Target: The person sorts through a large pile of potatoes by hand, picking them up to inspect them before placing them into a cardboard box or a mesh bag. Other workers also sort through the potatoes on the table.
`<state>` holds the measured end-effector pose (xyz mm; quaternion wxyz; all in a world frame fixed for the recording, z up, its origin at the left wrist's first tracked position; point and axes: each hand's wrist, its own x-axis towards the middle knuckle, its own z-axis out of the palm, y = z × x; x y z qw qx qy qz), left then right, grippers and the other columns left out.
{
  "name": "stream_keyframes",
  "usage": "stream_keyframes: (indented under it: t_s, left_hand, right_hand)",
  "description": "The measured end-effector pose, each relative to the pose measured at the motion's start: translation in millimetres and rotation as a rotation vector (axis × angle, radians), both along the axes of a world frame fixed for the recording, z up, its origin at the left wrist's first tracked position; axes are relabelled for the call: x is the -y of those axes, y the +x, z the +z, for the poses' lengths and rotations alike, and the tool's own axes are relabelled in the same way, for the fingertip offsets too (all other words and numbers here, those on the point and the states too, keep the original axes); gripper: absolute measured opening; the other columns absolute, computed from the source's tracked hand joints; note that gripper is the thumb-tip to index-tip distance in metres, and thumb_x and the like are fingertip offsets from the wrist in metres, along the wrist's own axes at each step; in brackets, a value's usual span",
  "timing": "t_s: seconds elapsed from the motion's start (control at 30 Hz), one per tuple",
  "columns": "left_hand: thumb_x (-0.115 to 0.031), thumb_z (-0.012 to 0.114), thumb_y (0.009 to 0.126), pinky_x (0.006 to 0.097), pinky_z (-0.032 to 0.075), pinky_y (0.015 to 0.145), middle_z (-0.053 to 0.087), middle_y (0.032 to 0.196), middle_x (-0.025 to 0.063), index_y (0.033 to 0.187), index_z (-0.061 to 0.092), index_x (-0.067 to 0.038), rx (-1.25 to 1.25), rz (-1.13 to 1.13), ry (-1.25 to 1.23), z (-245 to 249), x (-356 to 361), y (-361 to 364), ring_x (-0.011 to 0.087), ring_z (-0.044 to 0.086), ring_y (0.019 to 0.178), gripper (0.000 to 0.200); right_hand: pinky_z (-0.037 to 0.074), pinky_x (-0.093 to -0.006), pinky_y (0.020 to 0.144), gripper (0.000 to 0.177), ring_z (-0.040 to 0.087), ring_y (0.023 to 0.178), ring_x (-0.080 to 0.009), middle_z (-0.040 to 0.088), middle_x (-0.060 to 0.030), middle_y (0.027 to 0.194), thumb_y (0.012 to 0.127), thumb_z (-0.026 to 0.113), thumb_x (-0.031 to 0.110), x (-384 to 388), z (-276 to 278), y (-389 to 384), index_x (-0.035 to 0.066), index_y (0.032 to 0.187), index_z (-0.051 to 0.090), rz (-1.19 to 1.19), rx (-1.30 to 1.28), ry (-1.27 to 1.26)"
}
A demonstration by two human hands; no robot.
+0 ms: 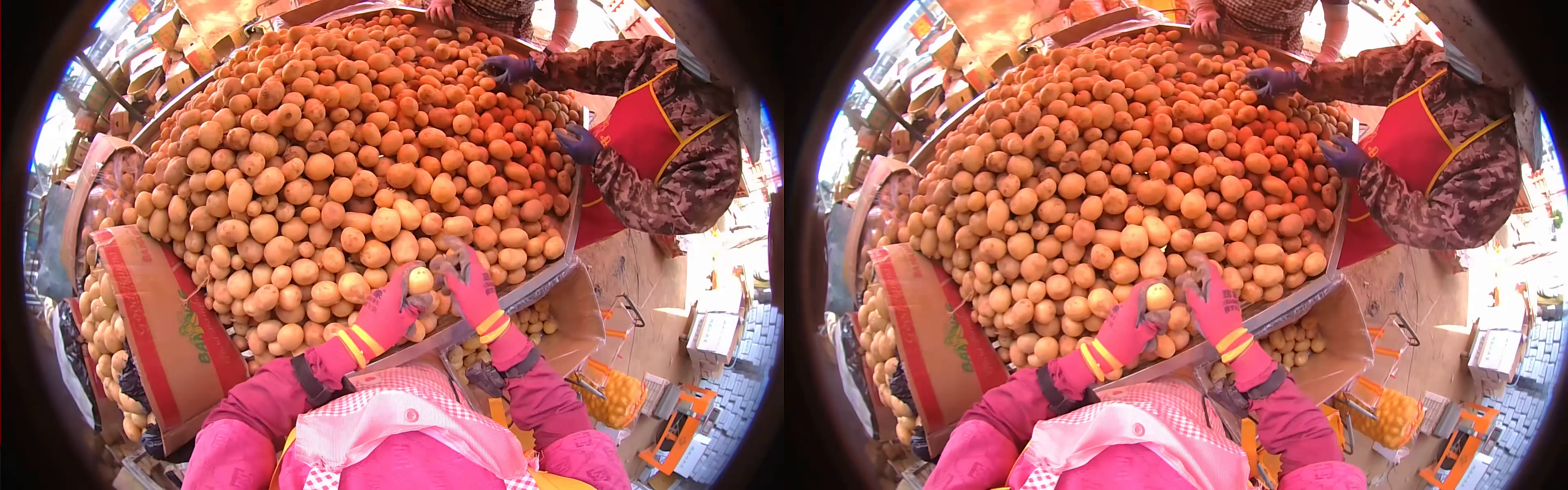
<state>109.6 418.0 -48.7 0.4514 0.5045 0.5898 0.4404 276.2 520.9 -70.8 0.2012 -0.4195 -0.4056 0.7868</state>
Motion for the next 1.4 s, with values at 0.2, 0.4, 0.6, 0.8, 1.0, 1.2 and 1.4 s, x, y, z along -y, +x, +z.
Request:
stream_keyframes:
  t_s: [0.2, 0.4, 0.6, 0.8, 1.0, 1.2, 1.4]
  left_hand:
    - [-0.003, 0.056, 0.099, 0.0297, 0.049, 0.096, 0.055, 0.137, 0.0125, 0.159, 0.024, -0.014, 0.371, 0.096, 0.0, 70.3, -12.6, -16.6, 0.0171, 0.058, 0.118, 0.069]
    - [-0.005, 0.059, 0.097, 0.0271, 0.05, 0.095, 0.061, 0.132, 0.0166, 0.155, 0.032, -0.005, 0.142, 0.36, 0.121, -8.3, 5.2, -62.3, 0.0189, 0.06, 0.12, 0.065]
    - [-0.007, 0.061, 0.095, 0.0299, 0.05, 0.095, 0.062, 0.13, 0.0164, 0.152, 0.037, -0.006, 0.132, 0.358, 0.063, 10.8, 20.6, -80.2, 0.0216, 0.061, 0.118, 0.061]
    - [-0.008, 0.063, 0.093, 0.0327, 0.051, 0.094, 0.063, 0.127, 0.0162, 0.148, 0.043, -0.006, 0.099, 0.327, 0.128, 30.1, -1.6, -83.0, 0.0242, 0.062, 0.116, 0.058]
    - [-0.01, 0.065, 0.091, 0.0356, 0.051, 0.094, 0.065, 0.125, 0.016, 0.144, 0.049, -0.007, -0.071, 0.148, 0.111, 48.8, -1.1, -74.3, 0.0268, 0.063, 0.114, 0.056]
    - [-0.011, 0.065, 0.09, 0.0381, 0.052, 0.093, 0.067, 0.118, 0.0154, 0.139, 0.055, -0.006, -0.257, -0.029, 0.233, 57.4, -3.2, -58.4, 0.0296, 0.065, 0.11, 0.051]
    - [-0.013, 0.07, 0.088, 0.0388, 0.052, 0.094, 0.068, 0.121, 0.0155, 0.136, 0.056, -0.001, -0.282, -0.138, 0.133, 108.7, 2.3, -54.4, 0.0292, 0.067, 0.111, 0.051]
  right_hand:
    - [0.05, -0.0348, 0.093, 0.036, 0.065, 0.105, -0.0277, 0.069, -0.0161, 0.11, 0.094, 0.064, 0.013, -34.7, 2.6, -32.8, 0.001, 0.128, 0.062, 0.068, 0.274, 1.014]
    - [0.047, -0.0424, 0.096, 0.053, 0.06, 0.113, -0.0308, 0.064, -0.0149, 0.115, 0.088, 0.065, 0.054, -96.2, 57.9, -134.1, 0.012, 0.12, 0.07, 0.565, 1.163, 1.19]
    - [0.044, -0.0412, 0.101, 0.071, 0.055, 0.121, -0.0333, 0.059, -0.0163, 0.13, 0.078, 0.069, 0.066, -91.8, -6.4, -160.8, 0.01, 0.122, 0.068, 0.501, 1.127, 1.366]
    - [0.051, -0.0381, 0.09, 0.051, 0.061, 0.108, -0.0278, 0.06, -0.0122, 0.12, 0.078, 0.08, 0.034, -26.1, 52.2, -121.5, 0.006, 0.117, 0.062, 0.332, 0.108, 1.061]
    - [0.053, -0.0325, 0.086, 0.047, 0.066, 0.098, -0.0195, 0.066, -0.0106, 0.11, 0.082, 0.079, 0.021, -23.9, 89.5, -77.7, 0.001, 0.121, 0.061, 0.361, 0.132, 0.959]
    - [0.05, -0.0371, 0.064, 0.024, 0.066, 0.072, -0.03, 0.066, -0.0115, 0.081, 0.087, 0.071, 0.023, -17.1, 99.0, -58.8, 0.008, 0.105, 0.068, 0.386, 0.335, 1.292]
    - [0.047, -0.0431, 0.061, 0.018, 0.063, 0.069, -0.0337, 0.065, -0.0128, 0.077, 0.091, 0.062, 0.015, -15.0, 88.7, -43.6, 0.006, 0.105, 0.068, 0.29, -0.036, 1.284]
